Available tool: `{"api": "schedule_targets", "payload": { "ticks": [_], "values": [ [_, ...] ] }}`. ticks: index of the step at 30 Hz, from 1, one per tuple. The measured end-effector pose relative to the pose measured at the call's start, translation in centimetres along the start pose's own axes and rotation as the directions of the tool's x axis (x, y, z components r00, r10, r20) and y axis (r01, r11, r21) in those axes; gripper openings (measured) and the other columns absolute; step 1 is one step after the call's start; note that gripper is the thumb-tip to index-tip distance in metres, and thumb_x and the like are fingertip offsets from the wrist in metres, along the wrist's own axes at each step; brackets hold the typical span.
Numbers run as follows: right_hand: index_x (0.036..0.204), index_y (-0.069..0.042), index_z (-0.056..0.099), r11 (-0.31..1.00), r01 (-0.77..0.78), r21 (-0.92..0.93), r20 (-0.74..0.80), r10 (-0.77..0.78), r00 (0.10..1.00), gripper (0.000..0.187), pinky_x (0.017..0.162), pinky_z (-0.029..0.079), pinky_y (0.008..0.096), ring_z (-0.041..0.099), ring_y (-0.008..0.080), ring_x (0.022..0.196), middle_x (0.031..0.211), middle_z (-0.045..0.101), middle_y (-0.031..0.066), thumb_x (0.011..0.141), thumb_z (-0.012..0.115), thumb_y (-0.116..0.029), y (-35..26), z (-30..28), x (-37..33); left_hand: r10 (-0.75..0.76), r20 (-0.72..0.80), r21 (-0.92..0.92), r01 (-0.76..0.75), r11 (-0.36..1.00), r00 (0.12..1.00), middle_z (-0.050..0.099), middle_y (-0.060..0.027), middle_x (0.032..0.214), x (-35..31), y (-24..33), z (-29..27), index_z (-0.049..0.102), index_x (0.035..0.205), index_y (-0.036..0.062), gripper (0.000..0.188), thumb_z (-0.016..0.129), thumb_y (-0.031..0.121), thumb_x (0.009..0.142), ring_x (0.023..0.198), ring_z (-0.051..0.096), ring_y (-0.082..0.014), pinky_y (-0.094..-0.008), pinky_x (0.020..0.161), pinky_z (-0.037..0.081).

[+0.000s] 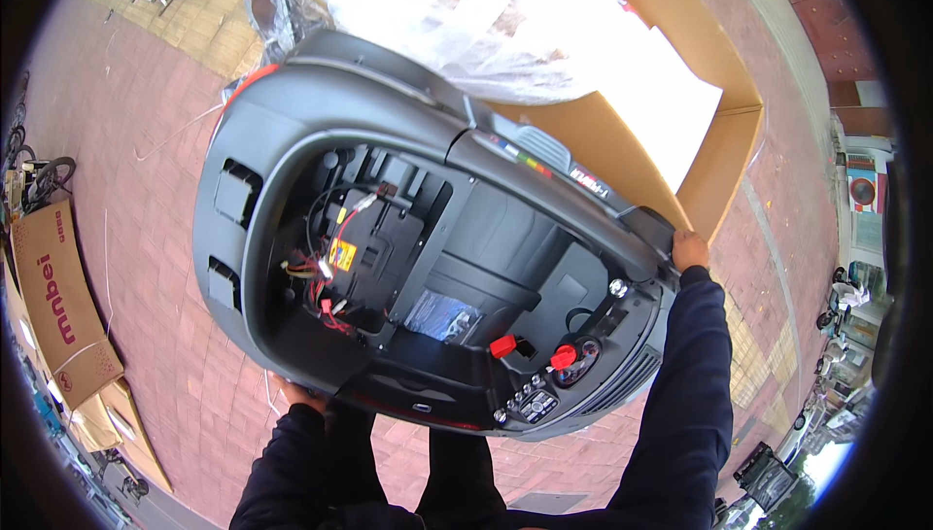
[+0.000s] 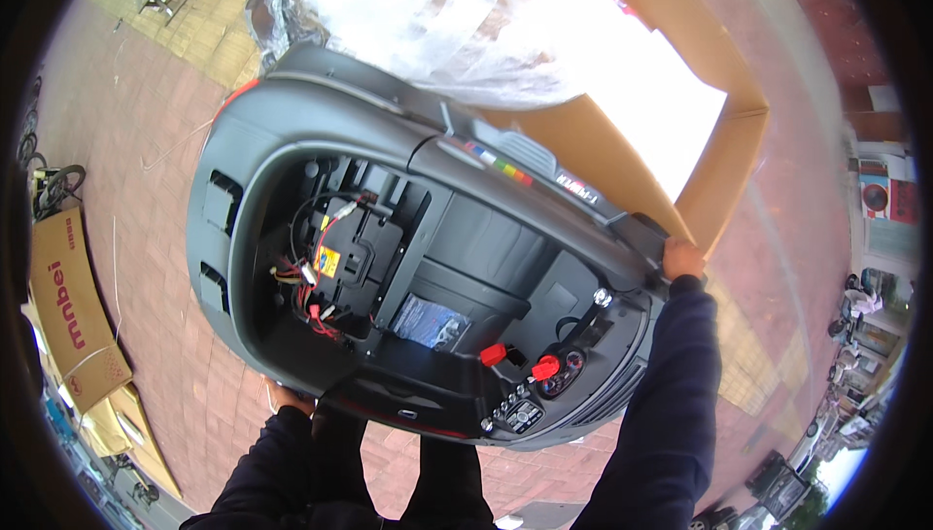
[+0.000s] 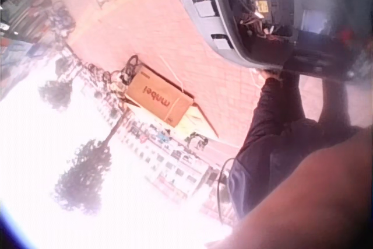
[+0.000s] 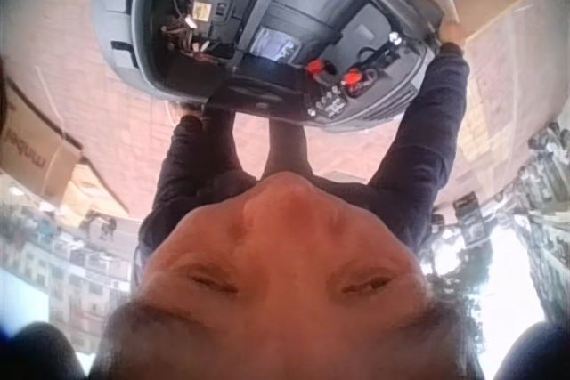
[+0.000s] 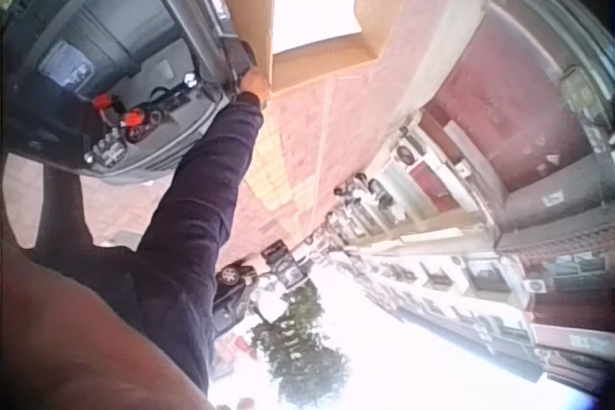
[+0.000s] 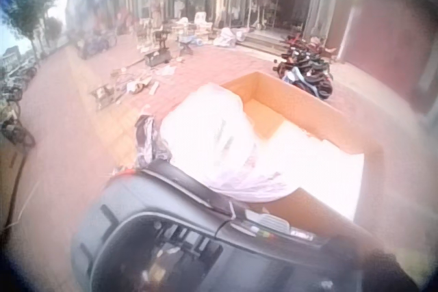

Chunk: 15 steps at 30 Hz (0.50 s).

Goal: The person assembles a gray toy Mercedes car by attaching a wheel with a lug nut, installing the steering wheel, and handling the seat. The car is placed on a cardboard box on a tiled floor.

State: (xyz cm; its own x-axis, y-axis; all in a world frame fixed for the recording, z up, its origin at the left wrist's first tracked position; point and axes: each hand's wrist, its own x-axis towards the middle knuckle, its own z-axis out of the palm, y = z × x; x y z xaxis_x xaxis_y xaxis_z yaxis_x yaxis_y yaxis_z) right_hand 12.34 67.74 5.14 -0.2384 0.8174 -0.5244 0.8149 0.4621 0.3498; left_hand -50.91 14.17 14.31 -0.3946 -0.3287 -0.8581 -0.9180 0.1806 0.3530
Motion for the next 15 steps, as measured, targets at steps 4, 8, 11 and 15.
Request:
{"api": "schedule_targets", "payload": {
  "ticks": [4,8,11,15],
  "values": [
    [0.091,-0.005,0.065,0.996,-0.083,0.027,-0.005,0.083,0.996,0.025,0.078,0.054,0.0505,0.068,0.038,0.088,0.095,0.069,0.0182,0.095,0.045,-0.019,0.2,-1.0,-1.4,-0.011,0.063,0.051,0.008,0.999,0.998,0.059,0.0034,0.115,2.0,-0.1,-0.6,0.054,0.127,0.0215,0.088,0.039,0.093,0.077,0.086,0.056,-0.0152,-0.0257,0.053,0.039],
    [0.094,-0.002,0.066,0.972,-0.189,0.136,0.028,0.187,0.982,0.034,0.083,0.052,0.053,0.066,0.0423,0.093,0.103,0.068,0.0214,0.098,0.039,-0.023,0.1,-2.9,-2.1,0.019,0.125,0.028,-0.023,0.999,0.992,0.057,0.0047,0.095,4.3,-0.5,-1.3,0.054,0.12,0.0214,0.084,0.037,0.092,0.079,0.068,0.048,-0.0113,-0.0216,0.044,0.028],
    [0.094,-0.003,0.066,0.983,-0.172,0.063,0.01,0.172,0.985,0.034,0.084,0.052,0.0519,0.066,0.0425,0.094,0.104,0.069,0.021,0.097,0.04,-0.023,0.3,-3.8,-2.2,-0.002,0.228,0.001,0.001,1.0,0.974,0.053,0.0014,0.081,5.8,-0.9,-2.0,0.054,0.115,0.0193,0.077,0.042,0.088,0.083,0.057,0.044,-0.0127,-0.0233,0.043,0.03],
    [0.094,-0.003,0.067,0.985,-0.173,0.007,-0.006,0.173,0.985,0.031,0.084,0.053,0.0503,0.067,0.0406,0.094,0.101,0.069,0.0213,0.096,0.04,-0.019,1.0,-3.4,-2.6,0.081,0.342,-0.038,-0.073,0.997,0.936,0.05,0.0018,0.074,7.0,-1.3,-2.7,0.054,0.102,0.0177,0.067,0.044,0.082,0.087,0.053,0.041,-0.0117,-0.0231,0.043,0.029]
  ]
}}
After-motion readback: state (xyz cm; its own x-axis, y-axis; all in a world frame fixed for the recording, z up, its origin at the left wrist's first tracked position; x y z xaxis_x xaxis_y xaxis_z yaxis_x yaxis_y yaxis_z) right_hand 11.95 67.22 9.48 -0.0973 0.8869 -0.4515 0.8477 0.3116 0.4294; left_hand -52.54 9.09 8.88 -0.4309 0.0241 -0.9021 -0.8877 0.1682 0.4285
